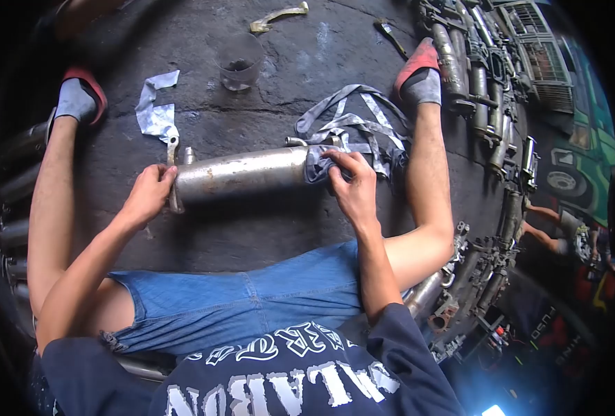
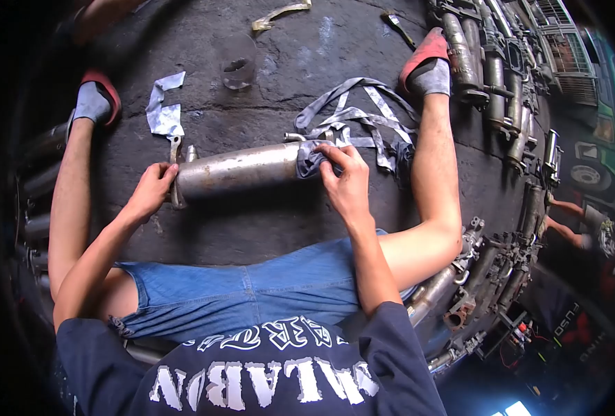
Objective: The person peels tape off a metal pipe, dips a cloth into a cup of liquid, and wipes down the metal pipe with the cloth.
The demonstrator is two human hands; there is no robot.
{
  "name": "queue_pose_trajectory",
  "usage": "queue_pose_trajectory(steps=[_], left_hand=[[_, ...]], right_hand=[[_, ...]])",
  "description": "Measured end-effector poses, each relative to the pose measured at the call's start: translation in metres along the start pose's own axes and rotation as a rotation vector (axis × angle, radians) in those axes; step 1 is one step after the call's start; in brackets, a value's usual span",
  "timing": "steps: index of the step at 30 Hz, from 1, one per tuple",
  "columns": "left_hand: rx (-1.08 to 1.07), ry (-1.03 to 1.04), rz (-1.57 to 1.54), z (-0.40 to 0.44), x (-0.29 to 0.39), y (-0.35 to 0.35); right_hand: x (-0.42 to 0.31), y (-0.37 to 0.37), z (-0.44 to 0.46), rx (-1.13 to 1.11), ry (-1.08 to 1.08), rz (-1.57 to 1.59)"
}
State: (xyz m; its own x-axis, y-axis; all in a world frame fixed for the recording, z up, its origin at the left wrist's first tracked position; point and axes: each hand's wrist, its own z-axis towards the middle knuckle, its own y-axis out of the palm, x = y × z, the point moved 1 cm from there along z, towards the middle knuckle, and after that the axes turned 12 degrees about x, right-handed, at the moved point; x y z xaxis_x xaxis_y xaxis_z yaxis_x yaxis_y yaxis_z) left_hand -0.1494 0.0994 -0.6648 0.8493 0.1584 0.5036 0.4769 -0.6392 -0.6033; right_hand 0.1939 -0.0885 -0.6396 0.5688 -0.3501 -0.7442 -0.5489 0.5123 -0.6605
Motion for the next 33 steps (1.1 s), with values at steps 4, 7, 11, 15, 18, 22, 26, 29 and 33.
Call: queue_pose_trajectory(steps=[4,7,11,15,18,22,26,29,33], left_hand=[[0.15,0.05,0.021,-0.004,-0.014,0.023],[0.426,0.028,-0.051,-0.021,-0.009,0.052],[0.637,0.043,-0.128,-0.027,-0.004,0.073],[0.745,0.124,-0.163,-0.027,-0.003,0.074],[0.64,0.042,-0.14,-0.032,0.005,0.065],[0.758,0.119,-0.094,-0.024,-0.003,0.077],[0.8,0.181,0.052,-0.024,-0.004,0.072],[0.643,0.059,0.053,-0.035,0.018,0.059],[0.762,0.15,0.022,-0.045,0.003,0.074]], right_hand=[[-0.025,0.012,-0.016,0.089,-0.2,-0.342],[-0.037,0.046,-0.027,0.032,-0.269,-0.308],[-0.05,0.085,-0.017,-0.021,-0.236,-0.246],[-0.034,0.036,-0.011,0.004,-0.285,-0.228],[0.009,-0.035,0.009,0.165,-0.126,-0.092],[0.099,-0.093,0.034,0.566,0.65,0.589],[0.141,-0.092,0.05,0.747,0.977,0.935],[0.168,-0.093,0.062,0.818,0.887,0.97],[0.152,-0.1,0.097,0.669,0.798,0.753]])
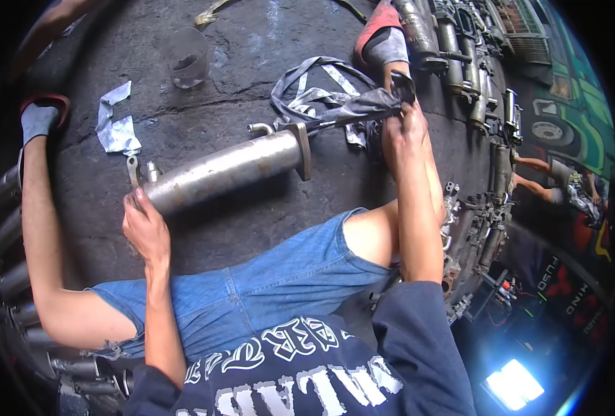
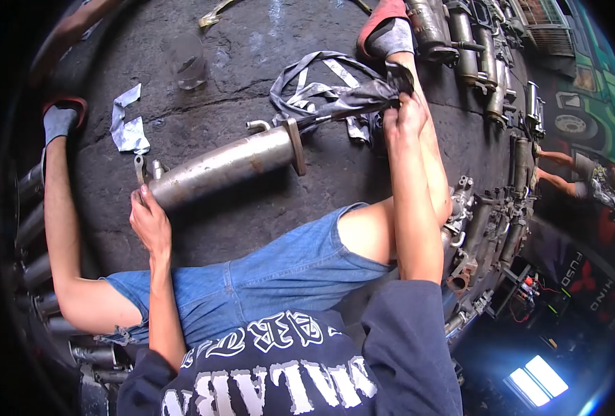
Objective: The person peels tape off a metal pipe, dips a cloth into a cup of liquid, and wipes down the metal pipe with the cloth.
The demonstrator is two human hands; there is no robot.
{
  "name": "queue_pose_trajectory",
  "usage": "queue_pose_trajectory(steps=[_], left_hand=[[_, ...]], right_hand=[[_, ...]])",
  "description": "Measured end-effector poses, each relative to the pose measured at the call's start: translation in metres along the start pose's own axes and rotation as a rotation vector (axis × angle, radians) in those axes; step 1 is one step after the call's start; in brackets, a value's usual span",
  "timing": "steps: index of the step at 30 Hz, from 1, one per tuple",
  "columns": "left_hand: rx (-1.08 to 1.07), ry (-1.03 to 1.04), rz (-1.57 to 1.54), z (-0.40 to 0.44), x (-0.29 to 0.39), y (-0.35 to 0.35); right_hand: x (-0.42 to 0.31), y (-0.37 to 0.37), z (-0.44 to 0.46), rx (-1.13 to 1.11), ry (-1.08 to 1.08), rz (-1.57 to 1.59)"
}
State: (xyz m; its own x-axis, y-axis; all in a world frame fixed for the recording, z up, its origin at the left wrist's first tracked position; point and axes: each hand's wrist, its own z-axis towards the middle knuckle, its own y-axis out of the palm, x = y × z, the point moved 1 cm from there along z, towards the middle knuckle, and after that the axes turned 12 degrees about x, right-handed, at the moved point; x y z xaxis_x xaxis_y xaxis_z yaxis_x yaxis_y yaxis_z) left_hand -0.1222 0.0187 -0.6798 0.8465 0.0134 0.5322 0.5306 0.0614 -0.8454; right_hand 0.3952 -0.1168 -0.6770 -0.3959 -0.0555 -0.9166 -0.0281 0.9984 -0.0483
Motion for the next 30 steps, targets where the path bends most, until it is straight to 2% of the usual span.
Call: queue_pose_trajectory(steps=[2,4,6,7,8,9,11,12,13,14,16,18,22,23,24,25,27,30], left_hand=[[0.07,0.02,-0.064,-0.011,-0.005,0.001],[0.075,0.03,-0.063,-0.022,-0.01,-0.003],[0.128,0.099,-0.054,-0.023,-0.019,-0.004],[0.156,0.114,-0.089,-0.022,-0.022,-0.006],[0.165,0.116,-0.082,-0.02,-0.023,-0.006],[0.136,0.099,-0.067,-0.021,-0.025,-0.007],[0.121,0.096,-0.044,-0.022,-0.028,-0.009],[0.128,0.099,-0.025,-0.022,-0.026,-0.008],[0.138,0.084,-0.027,-0.022,-0.025,-0.007],[0.144,0.067,-0.031,-0.02,-0.023,-0.006],[0.12,0.041,-0.025,-0.011,-0.019,-0.007],[0.093,0.009,-0.061,-0.002,-0.014,-0.008],[0.029,-0.029,-0.044,0.015,-0.013,-0.008],[0.019,-0.04,-0.054,0.019,-0.012,-0.007],[0.008,-0.05,-0.065,0.022,-0.011,-0.006],[0.002,-0.053,-0.08,0.025,-0.012,-0.006],[0.012,-0.065,-0.079,0.029,-0.015,-0.004],[-0.002,-0.101,-0.109,0.036,-0.02,0.004]], right_hand=[[0.002,0.023,0.002,-0.07,-0.035,0.172],[0.005,0.05,0.007,0.103,-0.16,0.266],[-0.008,0.055,0.04,0.123,-0.499,0.025],[-0.019,0.059,0.059,0.236,-0.568,-0.012],[-0.034,0.059,0.078,0.241,-0.574,-0.008],[-0.05,0.064,0.086,0.076,-0.551,0.201],[-0.086,0.062,0.082,0.112,-0.629,0.021],[-0.096,0.059,0.096,0.136,-0.831,-0.129],[-0.114,0.065,0.046,0.153,-1.019,-0.269],[-0.119,0.068,0.012,0.016,-0.988,-0.176],[-0.12,0.071,-0.064,-0.112,-0.974,-0.329],[-0.092,0.054,-0.087,-0.263,-1.046,-0.494],[-0.016,0.044,-0.198,-0.559,-0.987,-0.707],[-0.002,0.047,-0.226,-0.645,-1.134,-0.793],[0.02,0.049,-0.249,-0.695,-1.115,-0.821],[0.045,0.054,-0.268,-0.728,-1.002,-0.89],[0.087,0.076,-0.307,-0.752,-1.112,-1.03],[0.138,0.106,-0.374,-0.952,-1.058,-0.809]])
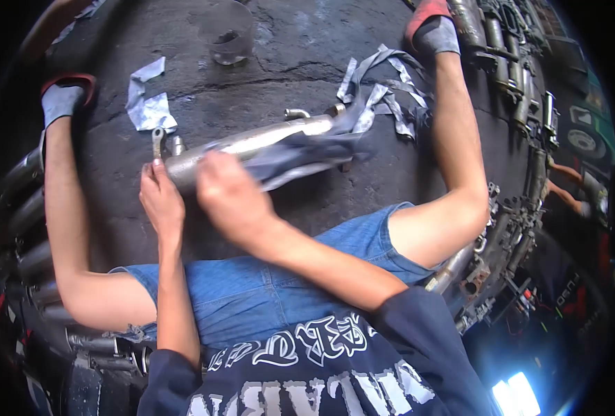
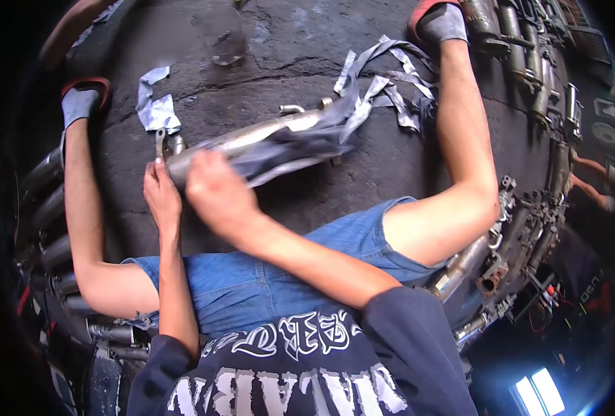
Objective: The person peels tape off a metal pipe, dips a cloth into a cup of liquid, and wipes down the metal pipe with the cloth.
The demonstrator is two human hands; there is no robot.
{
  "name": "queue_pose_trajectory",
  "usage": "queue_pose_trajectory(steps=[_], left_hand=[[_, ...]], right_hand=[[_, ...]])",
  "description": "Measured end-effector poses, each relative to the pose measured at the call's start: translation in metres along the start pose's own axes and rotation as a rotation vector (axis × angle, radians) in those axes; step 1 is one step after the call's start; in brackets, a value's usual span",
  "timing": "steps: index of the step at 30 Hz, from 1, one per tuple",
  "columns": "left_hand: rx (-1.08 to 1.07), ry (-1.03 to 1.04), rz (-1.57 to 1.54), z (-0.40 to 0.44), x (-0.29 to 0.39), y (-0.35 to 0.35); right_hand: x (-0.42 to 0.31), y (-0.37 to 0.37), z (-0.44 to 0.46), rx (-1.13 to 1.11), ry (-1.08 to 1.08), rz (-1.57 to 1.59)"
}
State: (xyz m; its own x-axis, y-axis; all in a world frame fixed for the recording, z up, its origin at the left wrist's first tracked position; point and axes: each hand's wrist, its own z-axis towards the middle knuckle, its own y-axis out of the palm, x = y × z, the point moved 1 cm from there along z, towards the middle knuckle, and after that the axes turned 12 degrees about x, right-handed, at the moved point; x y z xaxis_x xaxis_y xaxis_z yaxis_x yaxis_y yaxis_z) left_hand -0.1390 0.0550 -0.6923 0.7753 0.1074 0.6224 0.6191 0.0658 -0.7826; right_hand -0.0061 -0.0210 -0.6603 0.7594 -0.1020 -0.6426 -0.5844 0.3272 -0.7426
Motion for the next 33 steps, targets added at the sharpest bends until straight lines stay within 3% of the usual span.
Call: queue_pose_trajectory(steps=[2,4,5,6,10,12,14,17,20,22,24,26,27,29,30,31,33], left_hand=[[-0.096,-0.113,-0.007,0.005,-0.001,-0.001],[-0.096,-0.144,-0.029,0.002,0.002,-0.001],[-0.043,-0.101,-0.04,0.0,0.004,-0.001],[0.01,-0.057,-0.043,-0.002,0.004,-0.002],[-0.009,-0.174,-0.087,-0.003,-0.013,0.005],[0.019,-0.159,-0.103,-0.003,-0.013,0.005],[-0.022,-0.254,-0.233,-0.001,-0.009,0.005],[-0.003,-0.272,-0.359,0.0,-0.014,0.009],[-0.046,-0.284,-0.395,0.001,-0.017,0.007],[-0.056,-0.303,-0.372,0.0,-0.015,0.005],[-0.016,-0.327,-0.412,-0.001,-0.008,0.006],[-0.004,-0.313,-0.391,0.0,-0.006,0.004],[-0.037,-0.362,-0.407,0.001,-0.007,0.004],[-0.032,-0.38,-0.43,0.001,-0.008,0.007],[-0.02,-0.347,-0.417,0.001,-0.007,0.006],[-0.023,-0.372,-0.461,0.001,-0.007,0.007],[-0.031,-0.395,-0.498,0.001,-0.006,0.006]], right_hand=[[-0.021,0.01,0.005,-0.05,-0.045,0.043],[0.004,0.001,0.008,-0.026,0.004,-0.067],[0.026,-0.026,0.017,-0.019,-0.121,-0.163],[0.045,-0.051,0.019,-0.084,0.018,-0.213],[0.085,-0.108,0.019,-0.028,0.107,-0.41],[0.066,-0.083,0.026,-0.077,0.106,-0.433],[0.041,-0.032,0.025,0.021,0.003,-0.231],[-0.018,0.029,0.039,-0.071,-0.048,-0.122],[0.009,-0.003,0.031,-0.139,-0.146,-0.143],[0.054,-0.053,0.037,-0.037,-0.224,-0.294],[0.094,-0.076,0.05,-0.229,0.075,-0.396],[0.091,-0.056,0.046,-0.135,-0.13,-0.362],[0.083,-0.028,0.043,0.011,-0.198,-0.162],[0.033,0.01,0.049,-0.013,-0.186,-0.085],[0.008,0.023,0.056,-0.13,-0.09,-0.075],[-0.007,0.041,0.052,-0.111,-0.007,-0.09],[-0.019,0.028,0.044,-0.077,-0.005,0.009]])
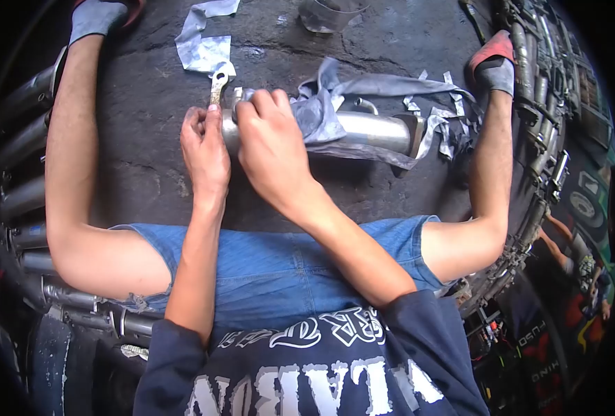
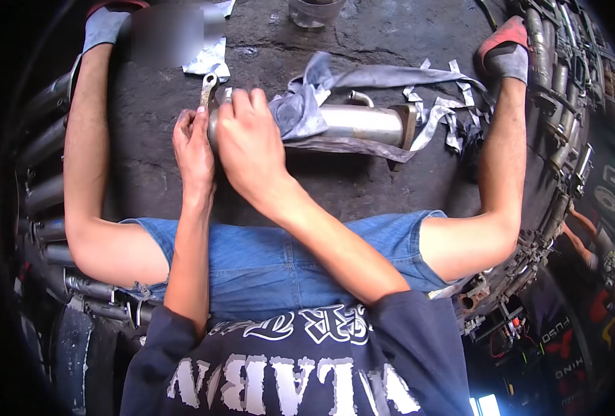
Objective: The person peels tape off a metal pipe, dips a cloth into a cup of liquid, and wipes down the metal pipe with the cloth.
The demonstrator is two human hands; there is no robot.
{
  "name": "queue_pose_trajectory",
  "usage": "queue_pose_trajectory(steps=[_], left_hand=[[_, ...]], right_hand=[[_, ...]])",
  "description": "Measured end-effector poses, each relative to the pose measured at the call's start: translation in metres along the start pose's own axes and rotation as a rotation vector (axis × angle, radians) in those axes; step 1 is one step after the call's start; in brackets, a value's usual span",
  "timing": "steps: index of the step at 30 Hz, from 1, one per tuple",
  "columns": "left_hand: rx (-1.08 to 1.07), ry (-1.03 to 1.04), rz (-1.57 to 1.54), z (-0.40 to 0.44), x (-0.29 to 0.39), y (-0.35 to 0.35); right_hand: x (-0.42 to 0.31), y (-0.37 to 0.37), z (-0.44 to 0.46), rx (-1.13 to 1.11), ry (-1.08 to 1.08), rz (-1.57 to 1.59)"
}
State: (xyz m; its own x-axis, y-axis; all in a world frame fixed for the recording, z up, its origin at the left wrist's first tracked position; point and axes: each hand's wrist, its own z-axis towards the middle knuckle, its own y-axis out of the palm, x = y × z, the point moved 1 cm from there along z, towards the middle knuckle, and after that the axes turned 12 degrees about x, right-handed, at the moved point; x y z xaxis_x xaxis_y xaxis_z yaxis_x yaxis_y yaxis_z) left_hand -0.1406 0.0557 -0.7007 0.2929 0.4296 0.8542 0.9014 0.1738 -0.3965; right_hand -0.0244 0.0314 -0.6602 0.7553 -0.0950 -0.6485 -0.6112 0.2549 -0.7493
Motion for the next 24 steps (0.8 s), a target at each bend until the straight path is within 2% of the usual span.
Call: queue_pose_trajectory(steps=[2,5,7,9,10,13,15,16,17,19,24], left_hand=[[-0.025,-0.064,-0.03,0.001,0.001,0.0],[-0.012,-0.048,-0.115,0.001,-0.001,0.002],[-0.007,-0.057,-0.037,-0.001,-0.001,-0.001],[0.06,-0.098,-0.201,-0.011,-0.001,-0.006],[0.054,-0.147,-0.162,-0.019,0.0,-0.014],[0.114,-0.015,-0.207,-0.032,-0.01,-0.015],[0.106,0.07,-0.179,-0.032,-0.013,-0.012],[0.119,0.123,-0.156,-0.031,-0.014,-0.01],[0.133,0.175,-0.131,-0.03,-0.015,-0.008],[0.163,0.171,-0.15,-0.028,-0.014,-0.004],[0.2,0.192,-0.15,-0.025,-0.02,-0.001]], right_hand=[[0.007,-0.022,-0.02,0.027,-0.056,0.152],[0.026,-0.043,-0.045,0.076,-0.143,0.055],[0.038,-0.045,-0.036,0.125,-0.166,0.04],[0.047,-0.044,-0.019,0.121,-0.051,0.052],[0.048,-0.042,-0.013,0.117,-0.016,0.071],[0.053,-0.023,-0.001,0.089,0.032,0.109],[0.046,-0.001,0.012,0.15,0.021,0.197],[0.041,0.007,0.022,0.071,0.126,0.273],[0.036,0.02,0.029,0.084,0.15,0.33],[0.03,0.039,0.033,0.063,0.142,0.227],[0.022,0.02,0.025,-0.012,0.008,0.206]])
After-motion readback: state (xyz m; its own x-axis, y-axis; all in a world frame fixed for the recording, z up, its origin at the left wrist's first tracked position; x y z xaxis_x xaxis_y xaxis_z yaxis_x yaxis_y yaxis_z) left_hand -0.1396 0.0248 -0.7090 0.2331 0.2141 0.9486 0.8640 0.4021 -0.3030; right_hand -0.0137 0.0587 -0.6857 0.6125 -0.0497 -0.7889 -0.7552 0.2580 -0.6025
